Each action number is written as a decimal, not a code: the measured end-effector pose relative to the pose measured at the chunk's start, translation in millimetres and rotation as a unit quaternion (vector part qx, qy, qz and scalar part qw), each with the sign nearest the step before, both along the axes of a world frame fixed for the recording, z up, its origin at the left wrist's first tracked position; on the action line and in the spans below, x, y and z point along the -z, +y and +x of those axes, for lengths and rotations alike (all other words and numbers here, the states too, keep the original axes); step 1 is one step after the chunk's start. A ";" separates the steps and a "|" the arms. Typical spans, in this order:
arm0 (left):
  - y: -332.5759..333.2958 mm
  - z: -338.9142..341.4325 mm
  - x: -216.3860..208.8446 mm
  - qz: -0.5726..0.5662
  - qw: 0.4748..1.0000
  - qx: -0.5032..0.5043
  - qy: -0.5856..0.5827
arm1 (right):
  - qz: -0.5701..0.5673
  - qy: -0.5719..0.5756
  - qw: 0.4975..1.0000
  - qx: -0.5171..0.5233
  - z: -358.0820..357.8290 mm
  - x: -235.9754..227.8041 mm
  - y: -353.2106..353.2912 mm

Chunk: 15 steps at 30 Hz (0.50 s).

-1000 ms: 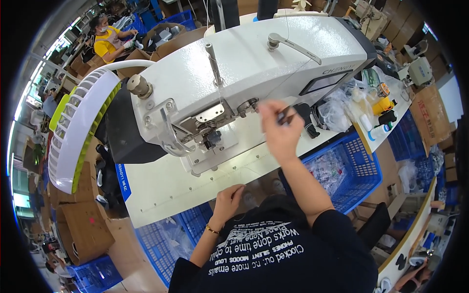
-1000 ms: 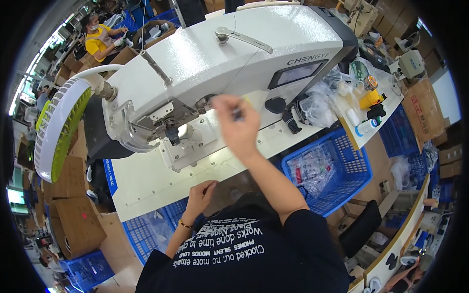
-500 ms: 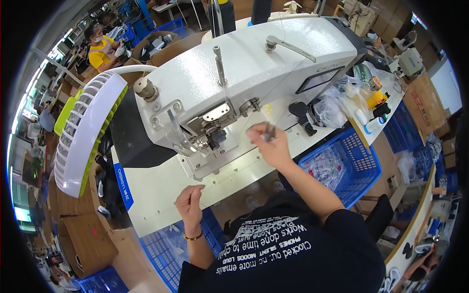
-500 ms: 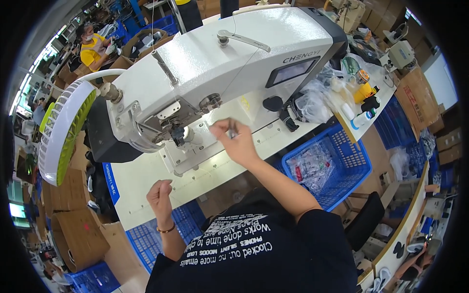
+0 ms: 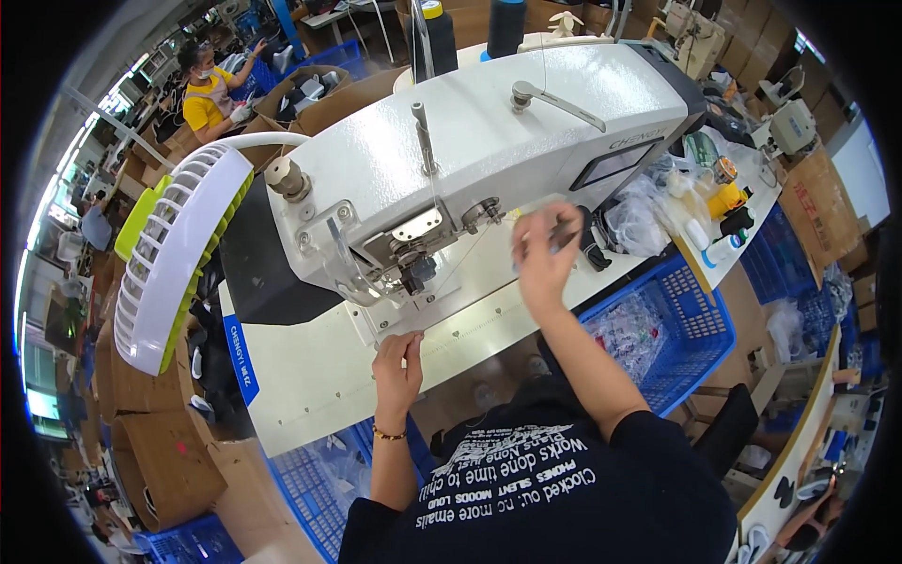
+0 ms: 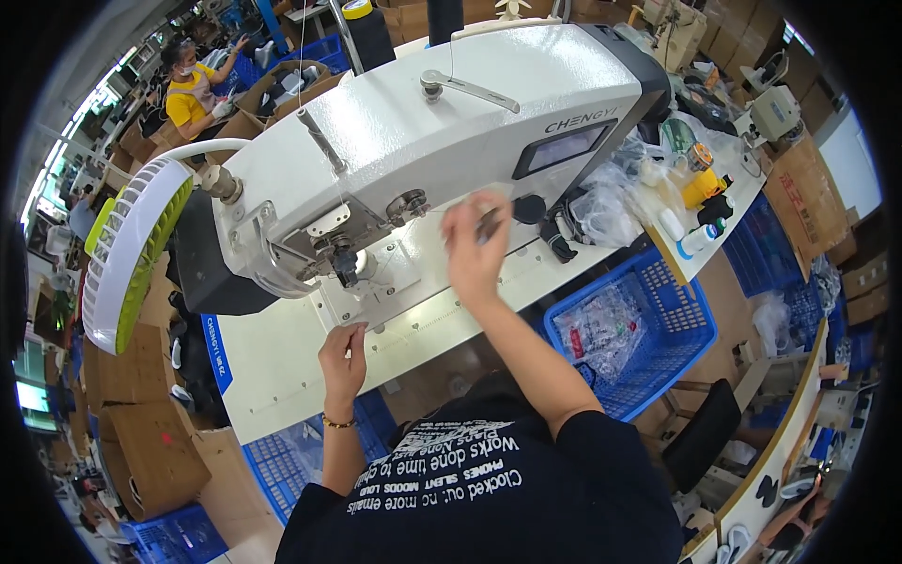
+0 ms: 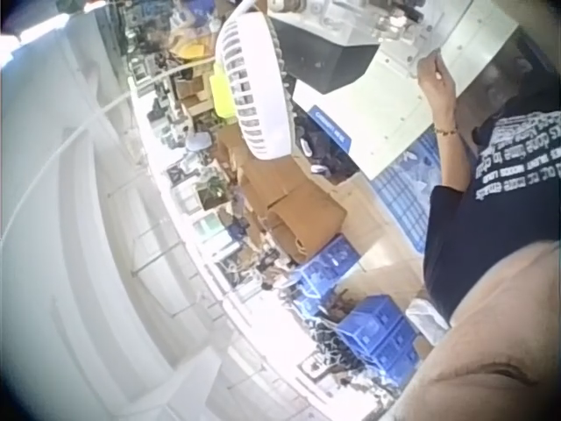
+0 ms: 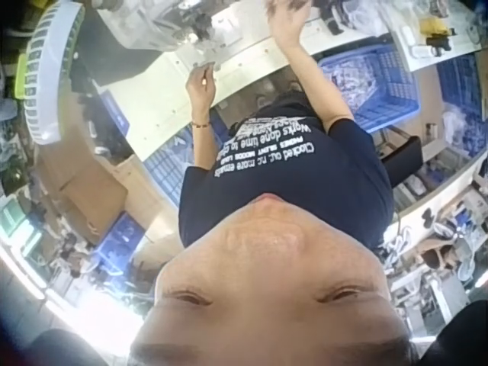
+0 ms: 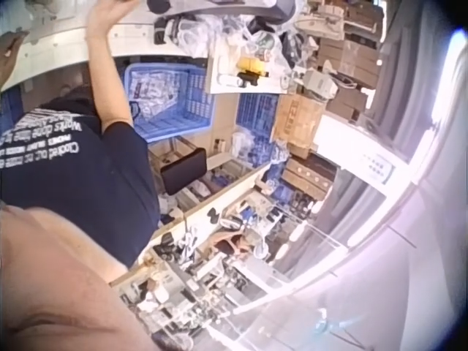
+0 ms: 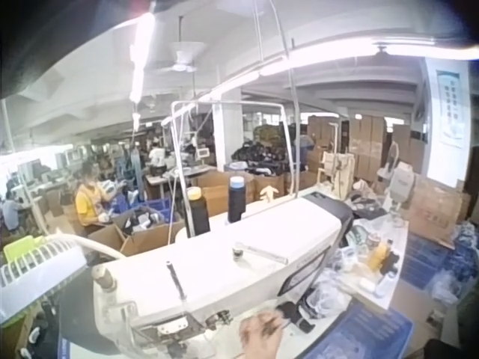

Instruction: Threading an industrial sewing machine and preparing thread spools.

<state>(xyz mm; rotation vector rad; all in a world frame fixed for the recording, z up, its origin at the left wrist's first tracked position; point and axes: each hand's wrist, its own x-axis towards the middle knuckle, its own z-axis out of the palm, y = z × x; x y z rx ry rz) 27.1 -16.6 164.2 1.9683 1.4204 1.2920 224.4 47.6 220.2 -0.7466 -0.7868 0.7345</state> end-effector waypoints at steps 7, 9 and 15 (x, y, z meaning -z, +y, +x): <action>-0.8 7.3 0.4 -0.053 0.998 0.016 0.025 | 0.149 -0.420 0.892 0.071 -19.5 -32.1 -14.4; -0.6 6.8 0.1 -0.046 0.999 0.011 0.025 | 0.106 -0.292 0.948 0.075 -15.6 -1.6 -5.6; -1.1 11.7 -3.5 -0.047 0.999 0.018 0.018 | 0.039 -0.090 0.995 -0.006 4.4 -52.2 1.5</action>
